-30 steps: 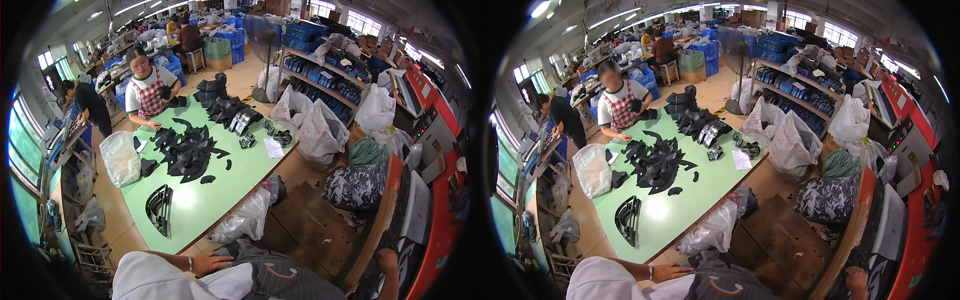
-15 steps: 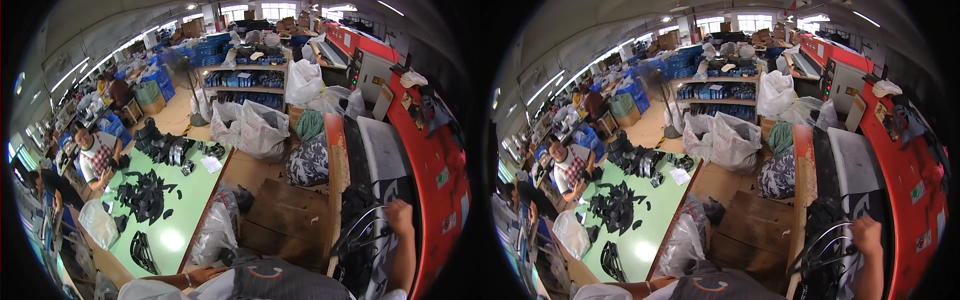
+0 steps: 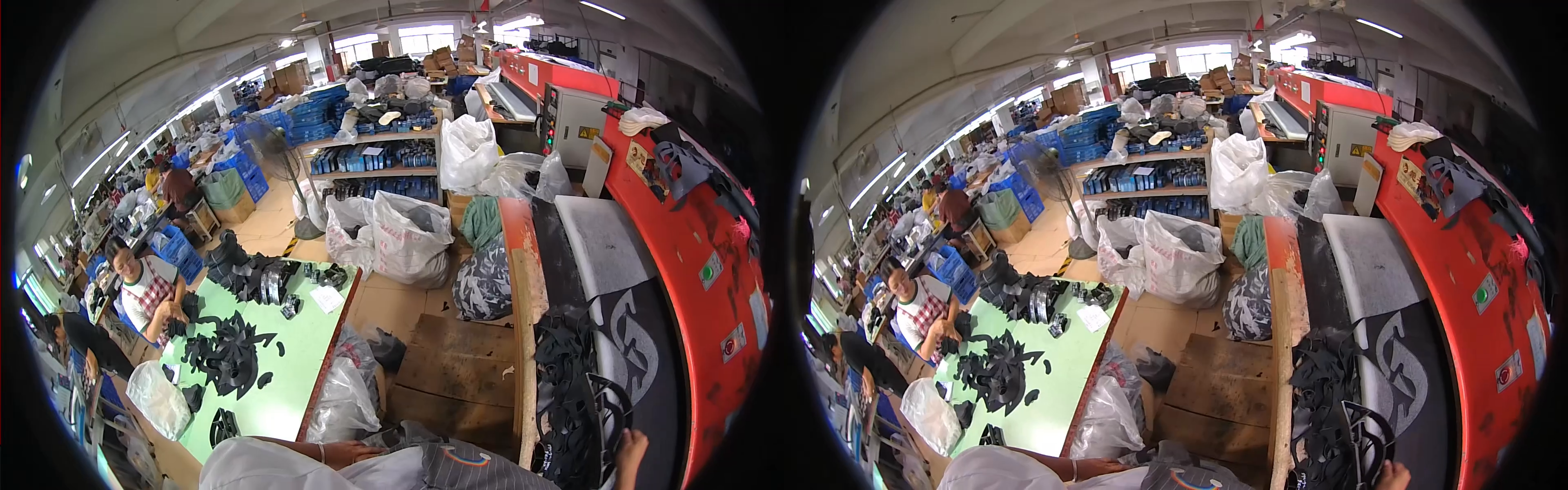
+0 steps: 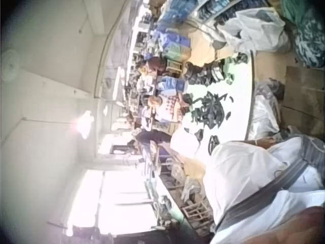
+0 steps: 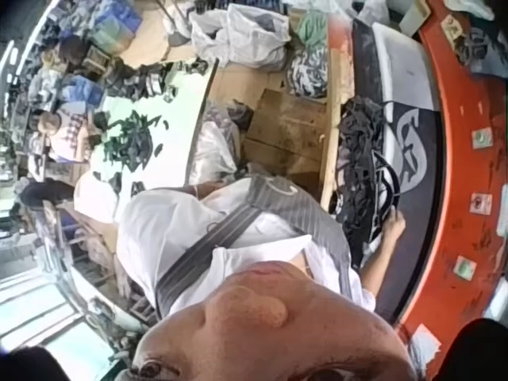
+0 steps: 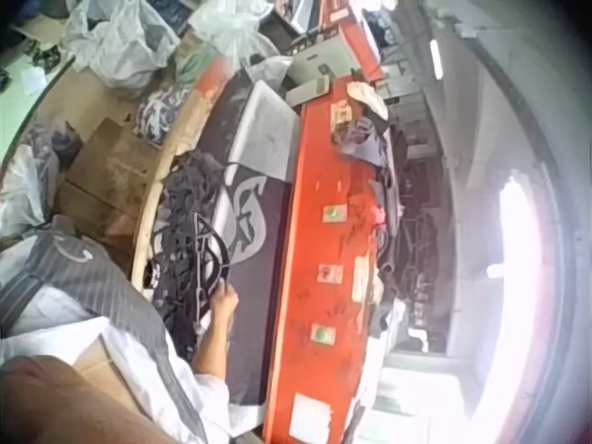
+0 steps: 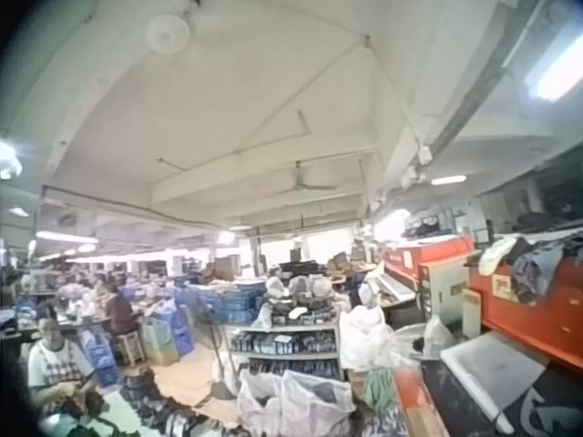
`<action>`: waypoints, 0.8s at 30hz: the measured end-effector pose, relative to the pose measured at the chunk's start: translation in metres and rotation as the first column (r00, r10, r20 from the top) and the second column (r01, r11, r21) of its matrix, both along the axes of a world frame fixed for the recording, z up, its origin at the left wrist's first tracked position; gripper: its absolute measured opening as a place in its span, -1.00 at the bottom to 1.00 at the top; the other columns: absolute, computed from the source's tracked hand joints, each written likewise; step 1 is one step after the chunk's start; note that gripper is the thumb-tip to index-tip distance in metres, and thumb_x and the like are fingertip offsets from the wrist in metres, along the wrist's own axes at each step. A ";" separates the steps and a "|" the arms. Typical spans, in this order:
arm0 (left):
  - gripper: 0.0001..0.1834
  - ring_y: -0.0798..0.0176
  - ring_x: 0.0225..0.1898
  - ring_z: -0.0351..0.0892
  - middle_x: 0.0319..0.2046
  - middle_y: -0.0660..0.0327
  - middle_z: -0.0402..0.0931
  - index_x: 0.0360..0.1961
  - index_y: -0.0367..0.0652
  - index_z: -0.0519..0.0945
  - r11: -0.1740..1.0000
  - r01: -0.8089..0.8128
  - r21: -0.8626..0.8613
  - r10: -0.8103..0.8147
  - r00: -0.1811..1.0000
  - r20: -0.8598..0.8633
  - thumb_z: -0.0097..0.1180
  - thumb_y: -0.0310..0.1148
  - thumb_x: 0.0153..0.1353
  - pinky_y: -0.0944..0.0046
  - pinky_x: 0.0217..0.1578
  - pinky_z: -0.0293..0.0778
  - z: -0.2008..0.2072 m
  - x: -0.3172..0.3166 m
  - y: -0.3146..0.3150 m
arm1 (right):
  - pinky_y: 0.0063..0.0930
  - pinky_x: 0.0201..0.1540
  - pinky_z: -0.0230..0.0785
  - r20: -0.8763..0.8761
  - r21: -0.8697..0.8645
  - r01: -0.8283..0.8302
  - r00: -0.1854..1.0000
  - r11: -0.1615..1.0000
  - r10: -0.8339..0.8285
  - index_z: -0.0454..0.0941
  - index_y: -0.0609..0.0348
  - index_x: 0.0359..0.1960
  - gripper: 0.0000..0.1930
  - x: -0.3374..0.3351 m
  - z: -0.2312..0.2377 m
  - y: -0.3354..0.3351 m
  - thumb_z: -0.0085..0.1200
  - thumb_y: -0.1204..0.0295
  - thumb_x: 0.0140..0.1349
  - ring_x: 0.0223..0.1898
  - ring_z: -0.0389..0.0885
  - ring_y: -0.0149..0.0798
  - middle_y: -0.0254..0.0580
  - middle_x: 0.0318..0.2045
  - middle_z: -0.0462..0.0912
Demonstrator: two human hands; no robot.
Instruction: Cutting shapes out of leather sheets using a hydraulic press and metal dies.
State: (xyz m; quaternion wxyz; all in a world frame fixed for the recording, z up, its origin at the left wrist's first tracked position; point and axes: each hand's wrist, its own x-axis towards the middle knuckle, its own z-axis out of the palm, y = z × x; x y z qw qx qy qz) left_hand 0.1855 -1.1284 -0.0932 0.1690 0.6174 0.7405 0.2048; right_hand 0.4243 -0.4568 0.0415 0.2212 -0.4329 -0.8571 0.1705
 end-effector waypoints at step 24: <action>-0.11 -0.10 0.23 0.31 0.40 0.02 -0.02 0.41 -0.01 -0.03 0.991 -0.134 0.020 0.131 0.986 0.108 0.11 -0.24 0.08 -0.02 0.17 0.30 -0.065 -0.046 -0.180 | 0.04 -0.12 0.44 0.314 0.445 0.081 0.919 0.892 -0.240 0.37 0.34 0.11 -0.38 -0.060 -0.033 -0.177 -0.11 -0.05 0.33 -0.15 0.55 0.31 0.36 -0.14 0.57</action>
